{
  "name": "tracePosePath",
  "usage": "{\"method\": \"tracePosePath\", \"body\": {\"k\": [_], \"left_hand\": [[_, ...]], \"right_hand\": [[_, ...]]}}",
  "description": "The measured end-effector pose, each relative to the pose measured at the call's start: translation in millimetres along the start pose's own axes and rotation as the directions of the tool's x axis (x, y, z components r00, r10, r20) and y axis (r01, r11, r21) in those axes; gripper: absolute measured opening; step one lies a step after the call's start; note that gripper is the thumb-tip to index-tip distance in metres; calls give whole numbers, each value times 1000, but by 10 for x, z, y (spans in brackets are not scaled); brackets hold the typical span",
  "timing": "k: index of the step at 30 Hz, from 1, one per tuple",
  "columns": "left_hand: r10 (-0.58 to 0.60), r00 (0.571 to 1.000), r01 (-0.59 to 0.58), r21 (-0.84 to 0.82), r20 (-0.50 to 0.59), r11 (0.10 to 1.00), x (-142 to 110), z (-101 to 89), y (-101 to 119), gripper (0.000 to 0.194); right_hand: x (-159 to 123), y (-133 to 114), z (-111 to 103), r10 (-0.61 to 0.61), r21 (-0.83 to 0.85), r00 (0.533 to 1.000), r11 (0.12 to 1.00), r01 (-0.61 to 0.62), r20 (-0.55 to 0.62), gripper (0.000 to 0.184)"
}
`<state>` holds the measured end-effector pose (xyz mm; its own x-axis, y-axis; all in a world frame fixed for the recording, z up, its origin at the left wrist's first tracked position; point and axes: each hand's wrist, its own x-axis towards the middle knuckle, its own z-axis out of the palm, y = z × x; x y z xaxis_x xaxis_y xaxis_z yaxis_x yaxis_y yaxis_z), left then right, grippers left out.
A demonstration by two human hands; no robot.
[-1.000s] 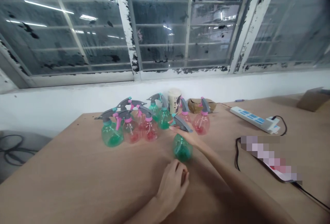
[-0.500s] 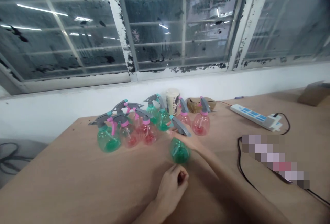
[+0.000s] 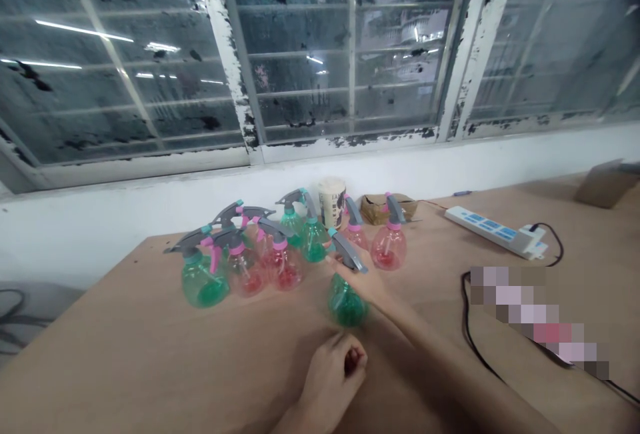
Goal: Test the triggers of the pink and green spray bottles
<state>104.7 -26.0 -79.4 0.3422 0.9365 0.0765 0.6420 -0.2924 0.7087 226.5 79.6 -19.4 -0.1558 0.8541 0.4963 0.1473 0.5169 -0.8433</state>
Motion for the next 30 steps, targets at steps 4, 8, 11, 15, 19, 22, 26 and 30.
{"method": "tracePosePath", "body": {"k": [4, 8, 11, 15, 19, 22, 26, 30], "left_hand": [[2, 1000, -2, -15, 4, 1000, 10, -7, 1, 13], [8, 1000, -7, -26, 10, 1000, 9, -9, 3, 12], [15, 1000, -15, -26, 6, 1000, 6, -4, 3, 12], [20, 1000, -20, -33, 5, 999, 12, 1, -1, 12], [18, 1000, -18, -34, 9, 999, 10, -2, 1, 12], [15, 1000, -14, -47, 11, 999, 3, -2, 4, 13], [17, 1000, -16, -58, 14, 998, 1, 2, -1, 12], [19, 1000, -19, -55, 10, 998, 0, 1, -3, 11]], "right_hand": [[-3, 3, -2, 20, 2, 1000, 1000, -20, -1, 27], [-12, 51, 12, 52, 45, 999, 998, -52, 14, 34], [-21, 88, 24, 71, 53, 997, 996, -71, 6, 42], [-22, 97, 20, 51, 79, 998, 995, -54, 42, 46], [-9, 100, 24, 43, 79, 999, 996, -44, 14, 36], [2, 84, 35, 31, 60, 999, 998, -28, -40, 25], [2, 22, 41, 10, -7, 995, 1000, -11, -99, 22], [-4, 10, 33, -2, -20, 993, 1000, -1, -115, 21]]}}
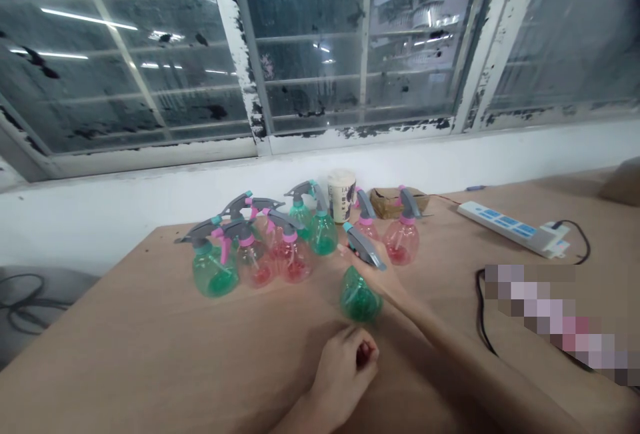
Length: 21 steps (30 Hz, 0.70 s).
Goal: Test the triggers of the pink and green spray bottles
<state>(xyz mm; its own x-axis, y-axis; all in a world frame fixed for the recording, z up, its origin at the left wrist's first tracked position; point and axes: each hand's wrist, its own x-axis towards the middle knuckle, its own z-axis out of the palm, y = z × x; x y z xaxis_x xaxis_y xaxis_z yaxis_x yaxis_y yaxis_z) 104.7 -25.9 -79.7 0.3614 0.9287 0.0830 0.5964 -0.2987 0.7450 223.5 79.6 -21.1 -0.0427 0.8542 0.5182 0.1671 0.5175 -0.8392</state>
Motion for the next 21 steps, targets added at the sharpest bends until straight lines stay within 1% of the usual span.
{"method": "tracePosePath", "body": {"k": [5, 15, 21], "left_hand": [[-1, 1000, 1, 1, 14, 1000, -5, -11, 17, 12], [-4, 1000, 4, 15, 5, 1000, 5, 1, -3, 12], [-1, 1000, 1, 27, 4, 1000, 3, -1, 13, 12]], "right_hand": [[16, 53, -9, -13, 39, 998, 999, 10, 57, 20], [-5, 46, -2, -43, 45, 999, 998, 42, 11, 28], [-13, 60, 4, -4, 78, 1000, 997, 2, 30, 28]]}}
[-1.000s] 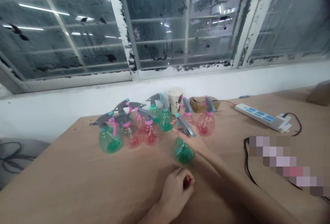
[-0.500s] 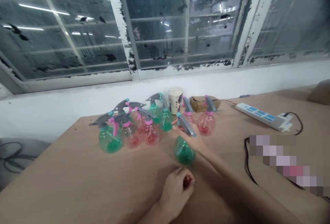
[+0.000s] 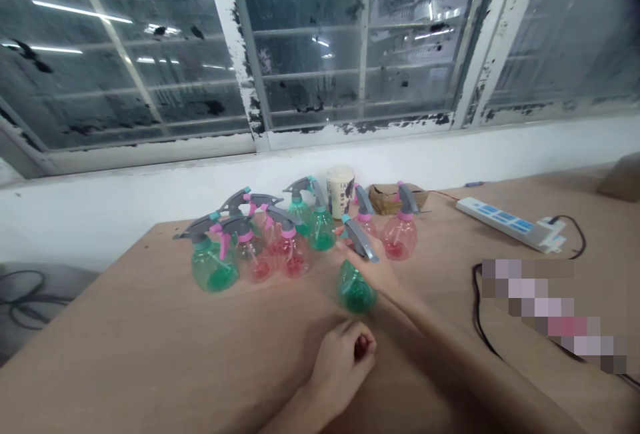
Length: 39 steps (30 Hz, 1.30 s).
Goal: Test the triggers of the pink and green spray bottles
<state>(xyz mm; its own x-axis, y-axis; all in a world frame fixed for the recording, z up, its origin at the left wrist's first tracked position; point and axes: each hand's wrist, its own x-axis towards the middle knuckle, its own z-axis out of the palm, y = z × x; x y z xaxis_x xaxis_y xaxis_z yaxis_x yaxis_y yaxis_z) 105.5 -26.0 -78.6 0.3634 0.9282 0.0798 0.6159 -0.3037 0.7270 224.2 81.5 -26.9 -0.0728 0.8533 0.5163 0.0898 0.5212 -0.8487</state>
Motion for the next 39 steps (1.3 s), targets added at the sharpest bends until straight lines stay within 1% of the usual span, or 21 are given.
{"method": "tracePosePath", "body": {"k": [7, 14, 18, 22, 28, 31, 35, 39], "left_hand": [[-10, 1000, 10, 16, 3, 1000, 3, -6, 12, 12], [-14, 1000, 14, 14, 18, 1000, -3, -37, 54, 12], [-7, 1000, 6, 9, 19, 1000, -4, -31, 41, 13], [-5, 1000, 5, 9, 12, 1000, -1, -16, 15, 12], [-4, 1000, 4, 6, 14, 1000, 4, -14, 15, 12], [-4, 1000, 4, -4, 13, 1000, 2, -9, 7, 11], [4, 1000, -4, 2, 12, 1000, 3, 9, -16, 12], [1, 1000, -1, 5, 15, 1000, 5, 8, -14, 12]], "right_hand": [[6, 15, 3, -35, -17, 999, 999, 35, -18, 28], [8, 18, -4, -12, -38, 1000, 999, 12, 5, 27], [9, -34, -10, 14, -48, 1000, 999, -13, 14, 26], [7, -119, -15, 0, -51, 999, 999, 2, 39, 22], [-23, -204, -13, -2, -96, 1000, 995, 4, 12, 22], [-26, -179, -7, 15, -101, 1000, 995, -12, 27, 24], [-24, -92, 17, 14, -45, 998, 999, -11, 59, 23], [-38, -40, 45, 2, -13, 999, 1000, -1, 43, 27]]}}
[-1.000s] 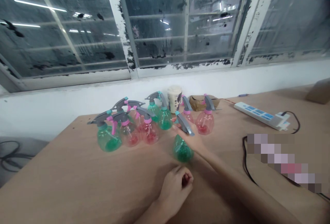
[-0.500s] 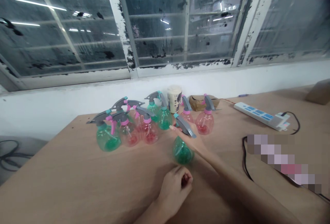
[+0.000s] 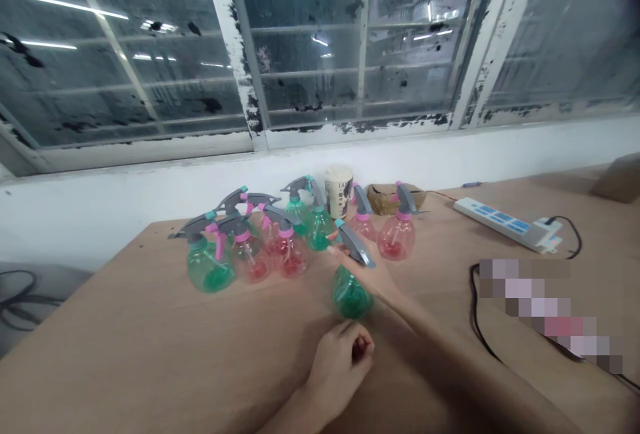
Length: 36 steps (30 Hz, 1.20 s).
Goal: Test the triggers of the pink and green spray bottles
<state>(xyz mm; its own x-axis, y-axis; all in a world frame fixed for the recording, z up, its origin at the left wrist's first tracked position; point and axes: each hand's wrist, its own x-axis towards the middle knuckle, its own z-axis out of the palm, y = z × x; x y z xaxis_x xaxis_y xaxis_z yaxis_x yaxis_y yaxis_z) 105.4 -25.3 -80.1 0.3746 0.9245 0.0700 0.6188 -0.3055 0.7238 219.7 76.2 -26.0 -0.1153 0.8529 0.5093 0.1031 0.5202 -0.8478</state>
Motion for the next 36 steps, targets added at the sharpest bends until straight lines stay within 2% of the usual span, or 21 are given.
{"method": "tracePosePath", "body": {"k": [12, 16, 20, 22, 24, 28, 36], "left_hand": [[20, 1000, -20, 10, -17, 1000, -25, -19, 5, 11], [28, 997, -24, 48, -78, 999, -60, -176, -77, 12], [-1, 976, 43, 187, -219, 981, -64, -437, -254, 20], [37, 955, 60, 316, -293, 947, -40, -521, -353, 17], [102, 941, 50, 429, -322, 902, -10, -545, -432, 16], [171, 951, -3, 547, -257, 837, 21, -483, -495, 25], [149, 966, 7, 597, -213, 802, 25, -465, -514, 35]], "right_hand": [[1, -27, -24, 8, -8, 1000, 1000, -8, 22, 26], [-2, -38, -26, 0, 7, 1000, 1000, 0, 19, 26], [-9, -39, -30, -7, -7, 1000, 1000, 7, 22, 26], [-10, -42, -33, -5, -12, 1000, 1000, 5, 22, 25], [-9, -52, -36, -1, -19, 1000, 1000, 2, 24, 25], [2, -94, -37, -6, -28, 1000, 1000, 7, 20, 24], [-6, -125, -53, 10, -61, 1000, 998, -9, 2, 25]]}}
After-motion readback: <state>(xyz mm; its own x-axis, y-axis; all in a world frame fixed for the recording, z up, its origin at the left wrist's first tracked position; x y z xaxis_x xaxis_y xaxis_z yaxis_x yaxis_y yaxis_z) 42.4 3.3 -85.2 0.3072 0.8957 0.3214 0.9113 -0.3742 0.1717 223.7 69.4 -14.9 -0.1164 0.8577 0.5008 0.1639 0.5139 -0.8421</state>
